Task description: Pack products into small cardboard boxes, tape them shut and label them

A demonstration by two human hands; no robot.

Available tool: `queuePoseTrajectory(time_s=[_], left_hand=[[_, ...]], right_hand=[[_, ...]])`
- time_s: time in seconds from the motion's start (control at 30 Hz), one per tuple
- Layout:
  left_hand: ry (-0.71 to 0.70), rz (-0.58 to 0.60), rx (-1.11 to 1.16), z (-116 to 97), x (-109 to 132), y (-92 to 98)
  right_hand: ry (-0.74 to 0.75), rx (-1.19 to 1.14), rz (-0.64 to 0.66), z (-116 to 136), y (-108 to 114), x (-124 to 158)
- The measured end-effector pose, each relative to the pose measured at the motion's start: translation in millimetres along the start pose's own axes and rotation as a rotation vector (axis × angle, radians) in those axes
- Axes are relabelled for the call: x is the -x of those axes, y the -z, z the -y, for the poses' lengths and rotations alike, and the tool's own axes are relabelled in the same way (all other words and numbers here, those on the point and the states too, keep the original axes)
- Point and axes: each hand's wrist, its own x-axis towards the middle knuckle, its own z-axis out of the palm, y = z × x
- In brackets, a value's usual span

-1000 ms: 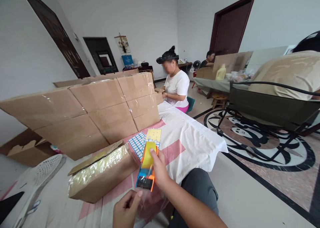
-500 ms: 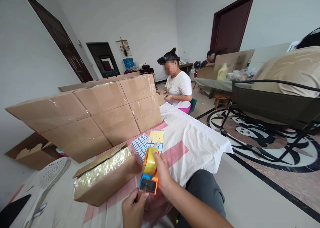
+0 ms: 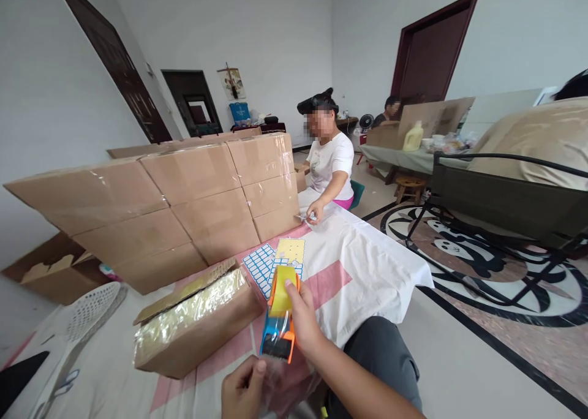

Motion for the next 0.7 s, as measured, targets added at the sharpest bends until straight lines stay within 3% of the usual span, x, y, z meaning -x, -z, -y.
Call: queuePoseTrajectory(time_s=[0.13,0.3,0.4,0.47,0.57,0.7], left_hand=[[0.069,0.051,0.06,-4,0,1.6],[0.067,0.077,0.114,-6,2,5.5],[0.079,0.146,0.069,-4,-2,10.9],[0.105,0.125,0.033,-2,-5,16.3],[0.15,-0.038,0.042,-8,-5,26.7],[0.125,-0.15,0.082,-36,1,38.9]], right_hand=[[0.017,0.012,0.026,6,0,3],[-0.108,-0.141,-0.115,5,-10,9],[-0.101,-0.14,-0.104,7,-10,9],[-0.052,-0.059,-0.039,14,-4,5],[0.059,0.052,-0.014,32,14,-6],[0.375,0.424,0.004,46,43,-37]])
